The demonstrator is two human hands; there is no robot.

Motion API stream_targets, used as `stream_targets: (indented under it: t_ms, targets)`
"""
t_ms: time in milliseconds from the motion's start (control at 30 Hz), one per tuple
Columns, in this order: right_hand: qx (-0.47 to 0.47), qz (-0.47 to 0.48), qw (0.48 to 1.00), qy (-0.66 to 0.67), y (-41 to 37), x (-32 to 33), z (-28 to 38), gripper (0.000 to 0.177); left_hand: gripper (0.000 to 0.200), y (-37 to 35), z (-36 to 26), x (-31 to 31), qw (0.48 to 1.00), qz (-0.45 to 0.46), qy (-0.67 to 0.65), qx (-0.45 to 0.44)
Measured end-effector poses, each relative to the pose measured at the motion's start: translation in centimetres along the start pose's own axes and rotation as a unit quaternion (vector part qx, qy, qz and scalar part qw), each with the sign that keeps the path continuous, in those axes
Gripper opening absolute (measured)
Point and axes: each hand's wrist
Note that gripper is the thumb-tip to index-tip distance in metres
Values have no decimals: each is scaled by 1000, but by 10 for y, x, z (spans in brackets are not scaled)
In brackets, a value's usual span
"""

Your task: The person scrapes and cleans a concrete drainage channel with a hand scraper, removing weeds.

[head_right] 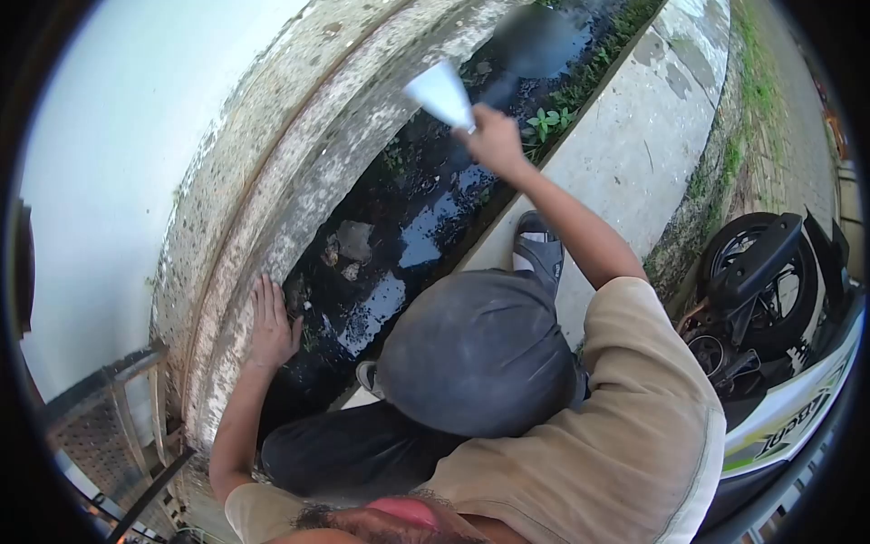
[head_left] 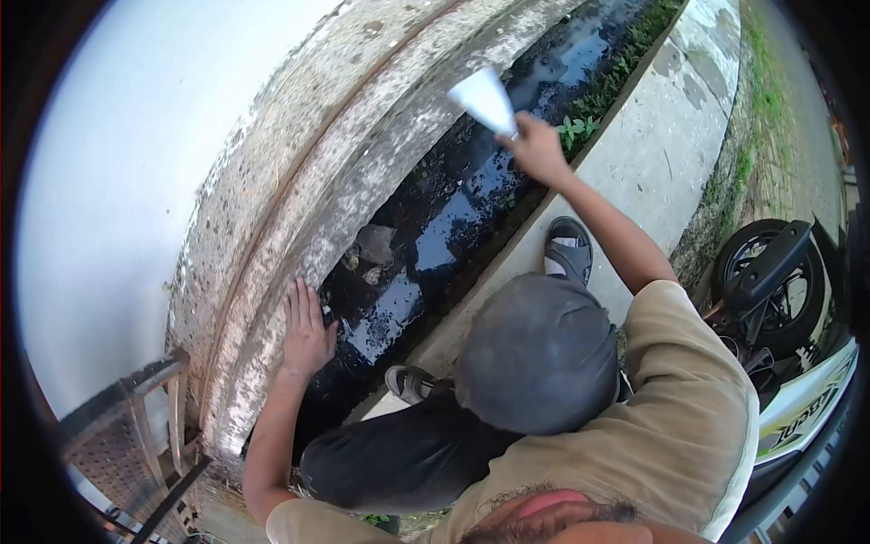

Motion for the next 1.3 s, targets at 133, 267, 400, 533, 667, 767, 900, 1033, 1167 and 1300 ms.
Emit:
stream_targets:
  t_ms: [133,267,400,533,667,767,900,1033,1167,1300]
  targets:
    - [-51,133,965,219,-13,44,31,28,68,54,-17,21,982,130,41,-134]
    - [-247,90,902,342,53,54,-35,29,64,120,-33,31,991,69,32,-110]
    - [-289,87,907,293,81,54,-48,31,65,145,-29,16,999,-6,34,-33]
    - [-35,344,907,242,20,44,15,26,63,146,-24,-1,997,-47,36,-42]
    - [-204,189,898,341,65,75,-19,27,58,143,-36,8,994,36,41,-98]
    - [-264,117,925,248,102,50,-63,27,54,137,-45,-3,982,111,44,-146]
    - [-7,320,923,212,50,65,-11,26,59,144,-55,-2,963,174,7,-206]
    - [-213,96,948,215,103,75,-64,30,60,146,-51,4,992,31,57,-112]
    - [-179,163,962,126,105,53,-65,32,68,141,-47,-2,999,0,53,8]
    - [36,220,965,141,51,56,-28,35,64,138,-51,3,992,79,66,-73]
Point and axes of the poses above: each hand's wrist, its own y-axis towards the middle knuckle, its own x-axis out of the back of the hand, z = x × y, and after that the axes turned 15 degrees about -y, right-handed
